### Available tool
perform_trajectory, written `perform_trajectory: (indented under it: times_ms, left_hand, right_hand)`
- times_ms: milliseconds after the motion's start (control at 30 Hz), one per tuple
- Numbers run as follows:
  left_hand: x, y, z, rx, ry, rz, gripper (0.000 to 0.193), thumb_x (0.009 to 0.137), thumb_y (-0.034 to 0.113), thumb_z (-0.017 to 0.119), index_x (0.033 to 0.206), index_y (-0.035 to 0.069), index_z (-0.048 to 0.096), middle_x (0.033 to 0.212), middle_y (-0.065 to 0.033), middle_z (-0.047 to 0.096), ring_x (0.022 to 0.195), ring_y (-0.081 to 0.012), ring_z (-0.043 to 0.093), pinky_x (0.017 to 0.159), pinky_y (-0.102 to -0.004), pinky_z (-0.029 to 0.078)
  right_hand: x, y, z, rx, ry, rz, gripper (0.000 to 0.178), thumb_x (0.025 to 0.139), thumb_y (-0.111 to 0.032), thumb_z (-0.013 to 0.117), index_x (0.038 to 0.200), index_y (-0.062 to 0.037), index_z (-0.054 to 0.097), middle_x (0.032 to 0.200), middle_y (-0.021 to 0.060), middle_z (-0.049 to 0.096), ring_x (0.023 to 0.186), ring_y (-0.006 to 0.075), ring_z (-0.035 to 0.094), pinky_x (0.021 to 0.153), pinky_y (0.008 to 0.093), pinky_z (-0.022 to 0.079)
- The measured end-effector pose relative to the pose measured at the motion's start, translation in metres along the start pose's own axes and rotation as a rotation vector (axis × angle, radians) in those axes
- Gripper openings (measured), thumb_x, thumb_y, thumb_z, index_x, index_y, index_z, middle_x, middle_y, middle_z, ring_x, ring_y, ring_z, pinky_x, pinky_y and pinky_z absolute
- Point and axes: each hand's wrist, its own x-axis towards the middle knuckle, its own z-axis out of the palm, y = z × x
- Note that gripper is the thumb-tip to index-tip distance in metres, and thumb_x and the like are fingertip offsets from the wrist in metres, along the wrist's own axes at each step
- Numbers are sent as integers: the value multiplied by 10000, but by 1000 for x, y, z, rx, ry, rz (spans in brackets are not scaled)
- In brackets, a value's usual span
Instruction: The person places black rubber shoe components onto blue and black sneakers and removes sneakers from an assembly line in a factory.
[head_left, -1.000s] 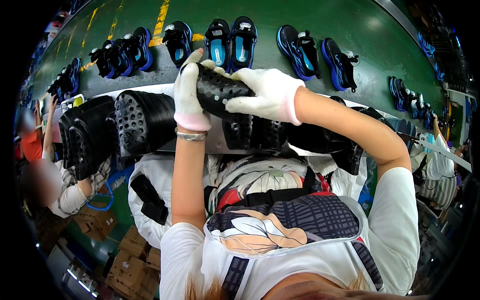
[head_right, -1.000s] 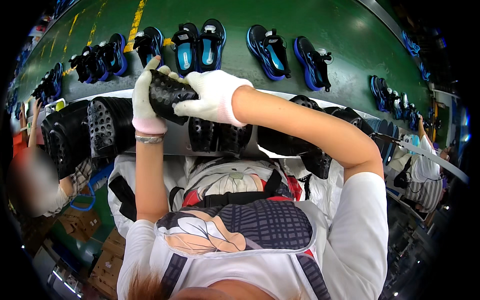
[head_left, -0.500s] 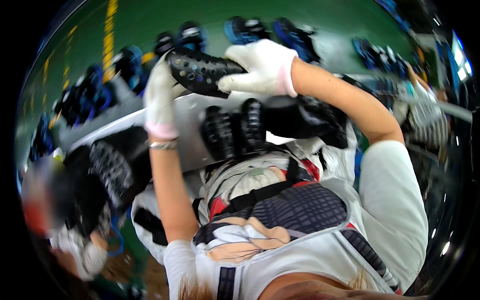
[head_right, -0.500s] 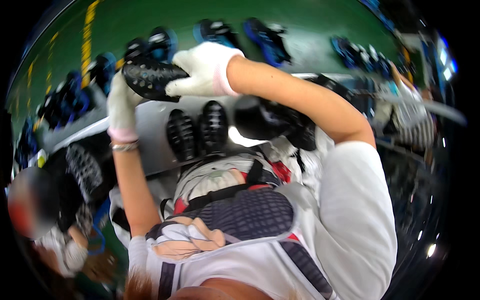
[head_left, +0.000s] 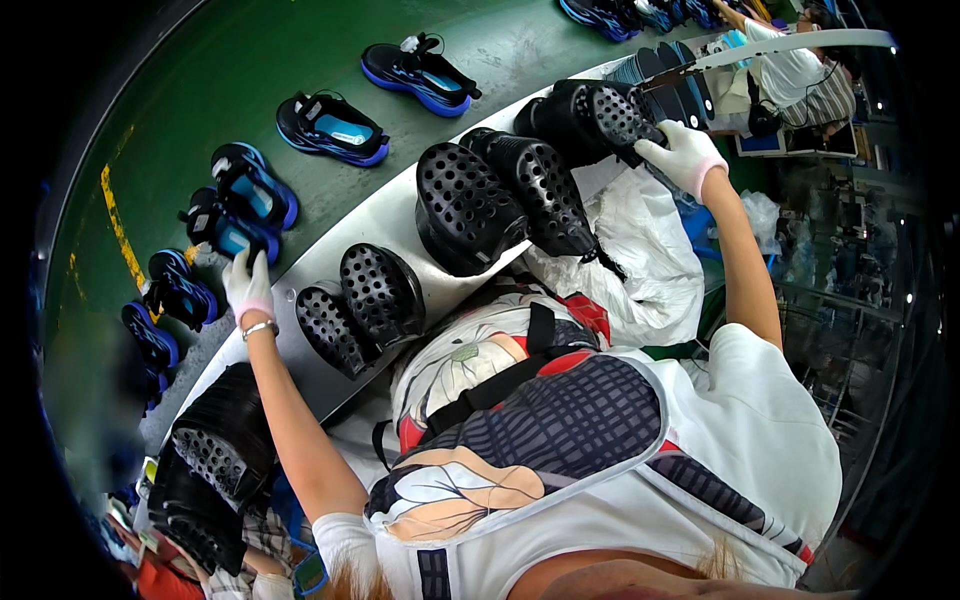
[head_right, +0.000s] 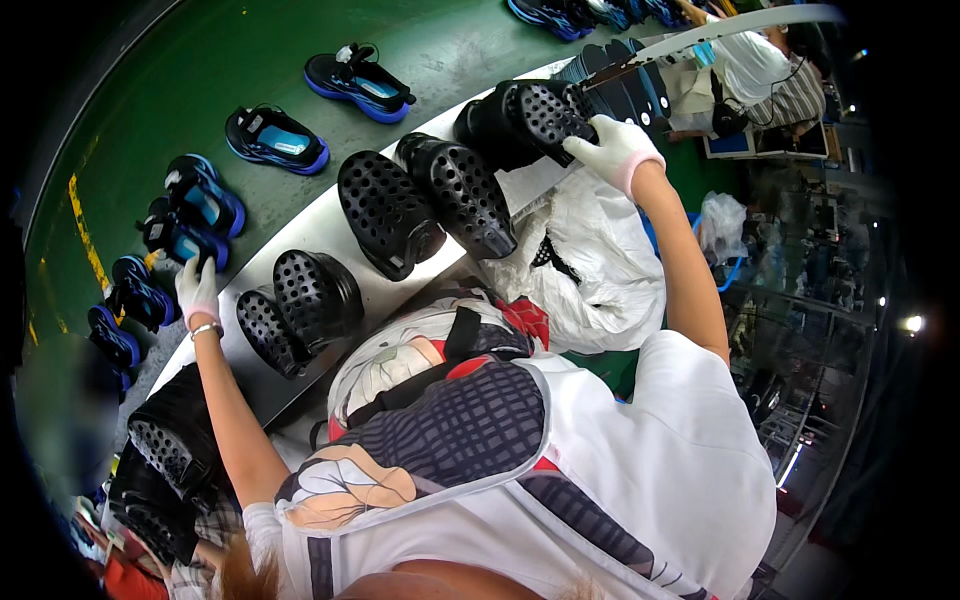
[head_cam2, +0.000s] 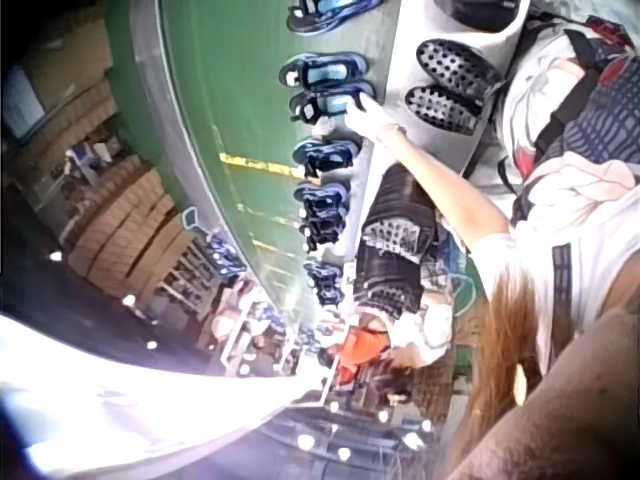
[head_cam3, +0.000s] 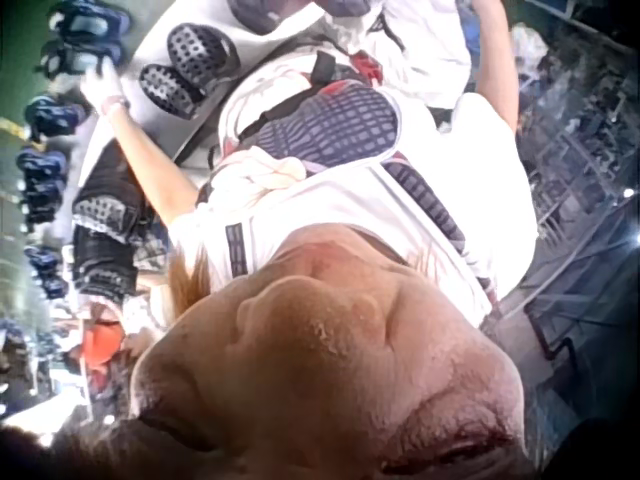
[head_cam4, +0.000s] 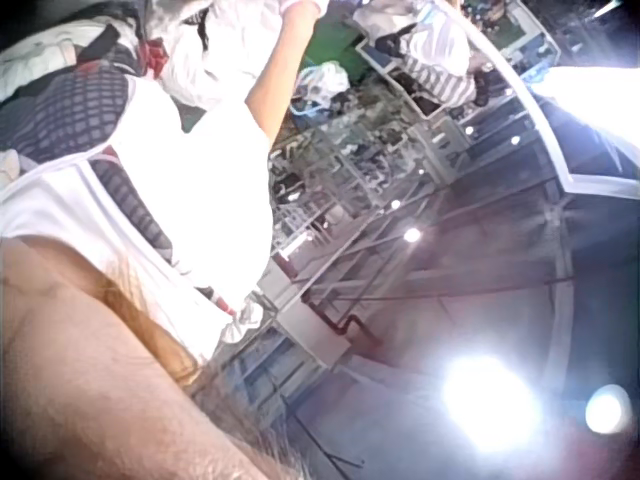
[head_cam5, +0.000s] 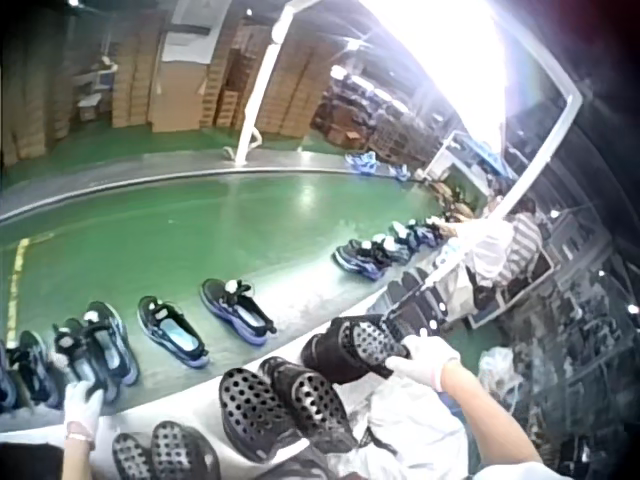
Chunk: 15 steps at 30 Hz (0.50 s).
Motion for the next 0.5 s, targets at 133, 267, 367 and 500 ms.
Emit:
perform_trajectory:
  times_ms: [133, 267, 367, 500]
  left_hand:
    - [13, 35, 13, -2, -88, 74, 436, 843, 340, 615, 1188, 73, 611, 1180, -223, 569, 1106, -348, 532, 960, -374, 409]
    - [15, 43, -7, -180, -247, 26, 510, 874, 327, 587, 1267, 7, 534, 1293, -187, 539, 1202, -280, 506, 1003, -321, 377]
    - [-15, 23, -25, -246, -137, 50, 482, 911, 286, 558, 1299, 5, 501, 1286, -160, 548, 1186, -250, 519, 1010, -299, 365]
    - [-89, 56, -69, -335, 13, -58, 326, 907, 210, 574, 1186, 43, 601, 1121, -110, 637, 959, -184, 620, 816, -279, 483]
  right_hand:
    - [22, 11, 19, 15, -77, 27, 609, 792, -512, 576, 1006, 56, 622, 964, 278, 633, 957, 384, 611, 842, 399, 467]
    - [40, 10, 32, 42, -106, 6, 602, 805, -545, 560, 968, 30, 637, 983, 263, 637, 967, 384, 608, 846, 416, 461]
    - [48, -4, 42, -29, -137, 6, 611, 811, -572, 541, 986, 6, 639, 1013, 245, 641, 990, 390, 601, 861, 426, 456]
    - [43, -3, 50, -64, -77, -32, 582, 811, -577, 547, 978, -26, 635, 937, 257, 642, 951, 410, 605, 818, 433, 465]
